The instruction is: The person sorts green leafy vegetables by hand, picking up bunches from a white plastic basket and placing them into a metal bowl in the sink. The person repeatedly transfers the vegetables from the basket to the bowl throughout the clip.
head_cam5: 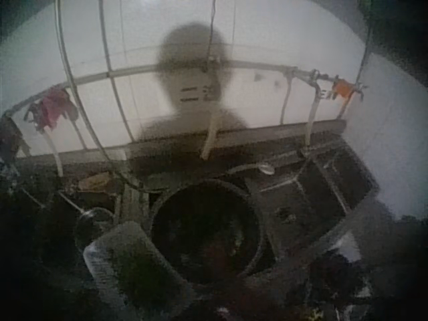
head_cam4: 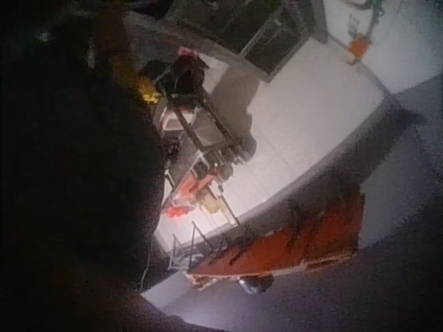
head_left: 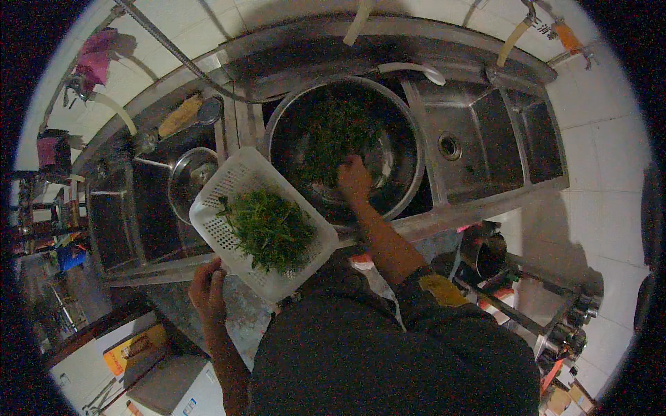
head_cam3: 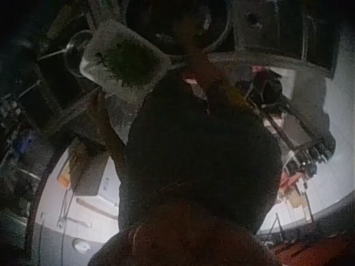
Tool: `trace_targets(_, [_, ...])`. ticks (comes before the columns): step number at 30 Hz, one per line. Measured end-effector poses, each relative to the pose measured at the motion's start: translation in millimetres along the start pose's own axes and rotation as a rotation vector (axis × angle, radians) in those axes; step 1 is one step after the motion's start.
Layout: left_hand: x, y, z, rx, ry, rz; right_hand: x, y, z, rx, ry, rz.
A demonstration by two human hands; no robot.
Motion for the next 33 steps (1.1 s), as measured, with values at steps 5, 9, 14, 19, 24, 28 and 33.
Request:
trace_targets(5, [-16,-7,2,-0.007,-0.033,-0.024,-21,17,17,0.257,-0.259,0.067])
trace_targets(9, [-5,-4,7,-0.003,-0.148,-0.070,10,36,-43,0.176,-0.110,0.137])
trace_targets(14, [3,5,15,0.039,-0.262,-0.057,72,28,-130,-0.219,0.039,-0.034])
trace_targets(19, [-13,11,29,0.141,-0.330,-0.118,125,24,-161,0.107,0.674,0.183])
trace_targets(24, [-49,15,65,0.256,-0.483,-0.079,228,-49,-194,0.495,0.800,0.238])
trace_targets(28, [-60,25,81,0.280,-0.437,-0.103,275,-113,-175,0.771,0.817,0.327])
trace_targets(33, [-59,26,71,0.220,-0.502,-0.123,293,-156,-158,1.001,0.758,0.390])
Point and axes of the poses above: each hand's wrist, its own y-axis towards the middle knuckle, its own z-axis out of the palm, x = y × z, the point moved 7 cm from there along y, towards the middle knuckle, and after that the axes turned 11 degrees about -x, right-handed, at the moved point
